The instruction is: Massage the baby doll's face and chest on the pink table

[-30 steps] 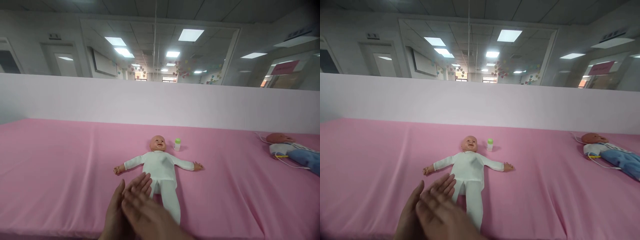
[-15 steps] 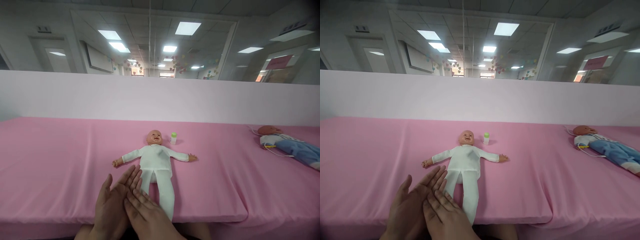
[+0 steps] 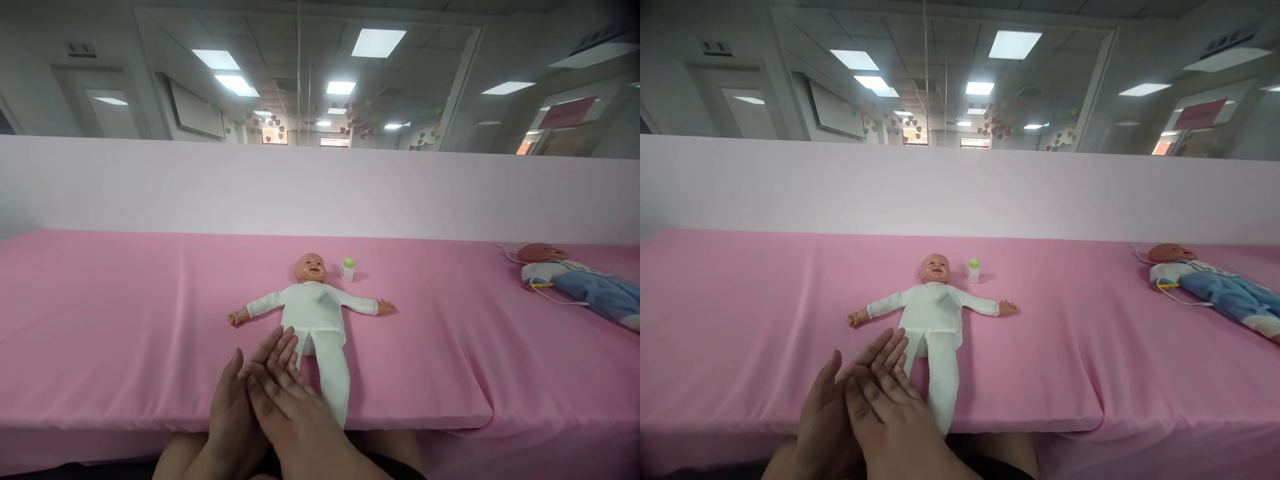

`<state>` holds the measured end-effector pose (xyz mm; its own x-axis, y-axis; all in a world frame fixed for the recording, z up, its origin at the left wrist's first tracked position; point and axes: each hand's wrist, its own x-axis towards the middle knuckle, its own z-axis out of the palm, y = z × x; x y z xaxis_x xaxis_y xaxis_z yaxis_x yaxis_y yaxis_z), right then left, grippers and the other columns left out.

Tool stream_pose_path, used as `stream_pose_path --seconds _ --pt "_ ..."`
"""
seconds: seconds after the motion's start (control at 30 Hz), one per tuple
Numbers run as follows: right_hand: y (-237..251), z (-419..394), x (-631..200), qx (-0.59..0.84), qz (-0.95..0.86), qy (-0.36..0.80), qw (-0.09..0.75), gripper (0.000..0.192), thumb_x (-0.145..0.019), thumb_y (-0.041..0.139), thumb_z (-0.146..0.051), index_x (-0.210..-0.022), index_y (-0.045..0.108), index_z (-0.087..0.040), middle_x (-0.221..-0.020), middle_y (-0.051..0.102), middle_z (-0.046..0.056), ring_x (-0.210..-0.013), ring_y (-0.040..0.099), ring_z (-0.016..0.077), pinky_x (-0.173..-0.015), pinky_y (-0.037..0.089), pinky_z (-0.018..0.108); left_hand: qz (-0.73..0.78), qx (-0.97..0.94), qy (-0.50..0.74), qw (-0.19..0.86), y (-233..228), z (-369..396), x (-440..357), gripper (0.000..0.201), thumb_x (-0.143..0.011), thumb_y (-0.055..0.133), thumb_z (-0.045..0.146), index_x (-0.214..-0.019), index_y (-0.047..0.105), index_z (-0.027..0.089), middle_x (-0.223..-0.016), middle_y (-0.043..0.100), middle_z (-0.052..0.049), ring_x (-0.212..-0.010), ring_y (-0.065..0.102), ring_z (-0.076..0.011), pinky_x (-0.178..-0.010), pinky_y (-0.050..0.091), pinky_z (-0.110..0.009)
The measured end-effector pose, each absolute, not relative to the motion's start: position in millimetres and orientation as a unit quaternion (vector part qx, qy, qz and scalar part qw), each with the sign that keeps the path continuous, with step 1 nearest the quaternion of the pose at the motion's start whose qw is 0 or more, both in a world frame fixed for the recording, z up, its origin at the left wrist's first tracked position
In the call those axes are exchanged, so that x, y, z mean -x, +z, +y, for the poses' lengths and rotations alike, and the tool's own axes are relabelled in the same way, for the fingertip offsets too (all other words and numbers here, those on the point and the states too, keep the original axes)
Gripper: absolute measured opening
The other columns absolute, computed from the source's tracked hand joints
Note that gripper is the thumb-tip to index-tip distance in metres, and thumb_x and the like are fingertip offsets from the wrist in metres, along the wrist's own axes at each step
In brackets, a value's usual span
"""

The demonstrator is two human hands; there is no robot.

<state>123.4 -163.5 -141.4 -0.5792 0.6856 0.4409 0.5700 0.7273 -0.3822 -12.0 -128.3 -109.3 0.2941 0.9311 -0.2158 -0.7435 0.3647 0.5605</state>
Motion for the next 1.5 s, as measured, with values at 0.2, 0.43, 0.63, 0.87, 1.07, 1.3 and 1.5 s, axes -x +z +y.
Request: stream_pose_path --seconds 0.2,0.43,0.63,0.87,1.07,1.3,1.5 --pt "-174.5 -164.5 -117.9 0.396 -0.86 0.076 0.313 0.082 -0.101 0.061 -0.052 -0.168 0.025 -0.021 -0.166 0.039 0.01 -0.155 0.039 0.0327 -0.129 0.033 0.054 0.243 -0.187 0.583 0.752 -99.3 -120.7 21.4 0.077 -0.092 0.056 0.062 -0.153 0.056 0.015 -0.153 0.059 -0.018 -0.154 0.04 -0.0353 -0.133 0.022 -0.049" --pt "-213.0 -165.5 -96.6 0.454 -0.826 0.133 0.308 0.056 -0.107 0.053 -0.042 -0.161 0.036 -0.046 -0.154 0.055 -0.003 -0.14 0.059 0.0297 -0.113 0.056 0.047 0.201 -0.191 0.571 0.773 -97.6 -125.1 23.0 0.077 -0.095 0.053 0.061 -0.158 0.05 0.016 -0.154 0.059 -0.017 -0.155 0.04 -0.0328 -0.133 0.023 -0.046" --pt "-189.0 -165.2 -96.2 0.414 -0.843 0.113 0.324 0.064 -0.11 0.046 -0.034 -0.168 0.019 -0.033 -0.167 0.035 0.001 -0.151 0.045 0.0238 -0.123 0.046 0.04 0.241 -0.2 0.538 0.782 -108.0 -132.6 20.6 0.075 -0.097 0.055 0.054 -0.159 0.048 0.013 -0.153 0.058 -0.02 -0.155 0.039 -0.0356 -0.131 0.026 -0.052" --pt "-187.3 -168.8 -105.1 0.408 -0.846 0.014 0.343 0.073 -0.106 0.053 -0.028 -0.169 0.016 -0.026 -0.168 0.033 0.006 -0.155 0.039 0.0305 -0.127 0.039 0.049 0.254 -0.208 0.543 0.773 -107.2 -135.1 21.4 0.072 -0.096 0.053 0.056 -0.156 0.053 0.015 -0.154 0.058 -0.02 -0.153 0.043 -0.0343 -0.132 0.024 -0.049" --pt "-192.0 -170.9 -101.6 0.418 -0.853 0.07 0.305 0.06 -0.108 0.051 -0.033 -0.165 0.034 -0.036 -0.157 0.053 -0.001 -0.145 0.054 0.0262 -0.122 0.047 0.041 0.238 -0.191 0.573 0.76 -97.9 -125.6 27.2 0.081 -0.094 0.053 0.062 -0.158 0.048 0.012 -0.153 0.059 -0.02 -0.152 0.044 -0.0337 -0.133 0.021 -0.047" --pt "-172.6 -160.1 -106.9 0.361 -0.884 0.089 0.284 0.073 -0.108 0.05 -0.035 -0.169 0.01 -0.032 -0.169 0.03 0.0 -0.154 0.042 0.0214 -0.128 0.039 0.037 0.247 -0.175 0.543 0.783 -110.8 -127.6 19.1 0.072 -0.099 0.053 0.049 -0.161 0.045 0.014 -0.152 0.059 -0.021 -0.152 0.045 -0.0358 -0.129 0.029 -0.055" --pt "-127.0 -157.9 -139.3 0.405 -0.867 0.135 0.257 0.103 -0.095 0.069 -0.054 -0.169 0.009 -0.015 -0.174 0.008 0.014 -0.163 0.01 0.0371 -0.131 0.022 0.061 0.22 -0.251 0.498 0.801 -113.3 -125.0 15.8 0.073 -0.095 0.052 0.068 -0.147 0.064 0.017 -0.156 0.057 -0.018 -0.157 0.034 -0.0382 -0.131 0.023 -0.059"
